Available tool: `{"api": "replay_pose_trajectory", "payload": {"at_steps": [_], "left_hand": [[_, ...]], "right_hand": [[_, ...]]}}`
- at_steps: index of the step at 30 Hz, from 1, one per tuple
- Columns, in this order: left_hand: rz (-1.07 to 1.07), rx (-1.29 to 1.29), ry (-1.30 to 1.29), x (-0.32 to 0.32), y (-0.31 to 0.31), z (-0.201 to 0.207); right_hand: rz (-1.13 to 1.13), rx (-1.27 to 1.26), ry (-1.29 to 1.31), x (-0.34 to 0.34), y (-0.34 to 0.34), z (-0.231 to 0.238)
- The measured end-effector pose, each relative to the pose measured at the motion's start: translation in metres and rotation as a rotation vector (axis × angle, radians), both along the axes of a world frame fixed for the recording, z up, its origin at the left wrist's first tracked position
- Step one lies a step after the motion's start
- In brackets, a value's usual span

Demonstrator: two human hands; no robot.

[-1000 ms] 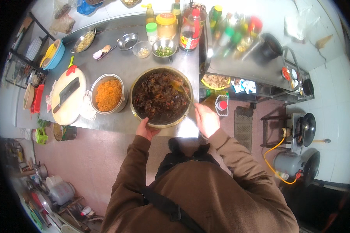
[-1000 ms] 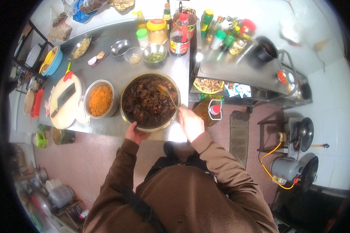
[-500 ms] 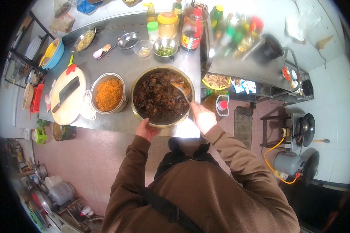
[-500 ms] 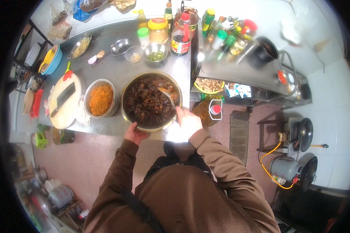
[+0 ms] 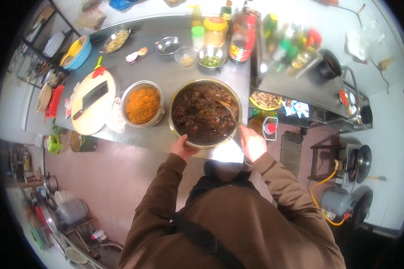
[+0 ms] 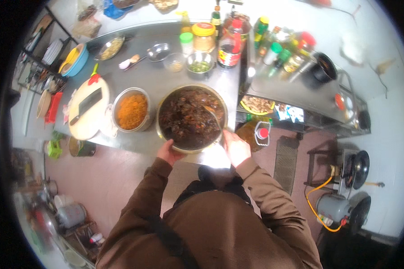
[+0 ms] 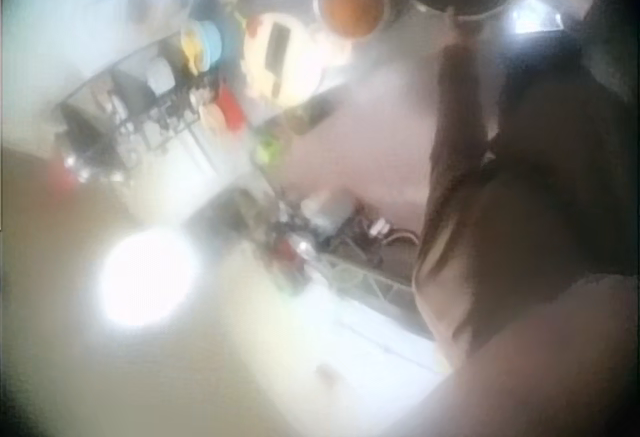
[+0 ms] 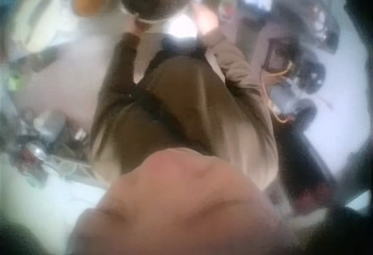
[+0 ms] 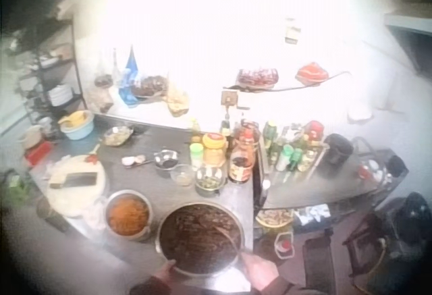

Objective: The person stirs a dark stew in a wok, transfers portions into a metal bowl, and adds a reddish-orange grainy ingredient from another bowl. They use a ladle and a long-handled spoon to mix and serve the food in a commercial kitchen.

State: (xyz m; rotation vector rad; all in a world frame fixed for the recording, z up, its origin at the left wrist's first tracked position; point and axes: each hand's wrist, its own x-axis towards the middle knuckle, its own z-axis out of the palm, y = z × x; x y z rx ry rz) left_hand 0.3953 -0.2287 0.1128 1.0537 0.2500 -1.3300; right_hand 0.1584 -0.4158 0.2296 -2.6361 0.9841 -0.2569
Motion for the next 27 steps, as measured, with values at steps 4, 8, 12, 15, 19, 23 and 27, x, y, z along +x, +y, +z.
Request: {"api": "replay_pose_trajectory", "payload": {"at_steps": [4, 8, 12, 15, 19, 23, 27], "left_hand": [[-0.016, 0.001, -0.007, 0.001, 0.005, -0.015], [-0.013, 0.073, -0.042, -0.001, 0.012, -0.025], [-0.029, 0.05, -0.139, -0.005, 0.013, -0.023], [0.004, 0.108, -0.116, -0.008, 0.011, -0.012], [0.007, 0.082, -0.166, -0.014, 0.011, 0.0], [0.007, 0.049, -0.189, -0.014, 0.013, 0.0], [-0.015, 0.066, -0.21, -0.011, 0.009, -0.008]], "right_hand": [[0.02, 0.012, -0.041, 0.001, 0.004, -0.006], [0.006, 0.046, -0.04, 0.002, 0.006, -0.012], [-0.021, 0.157, 0.008, 0.0, 0.004, -0.018], [-0.019, 0.26, -0.03, -0.001, 0.0, -0.025], [-0.042, 0.321, -0.031, -0.002, -0.004, -0.033], [-0.055, 0.422, -0.088, 0.002, -0.01, -0.037], [-0.03, 0.364, -0.151, 0.008, -0.017, -0.04]]}}
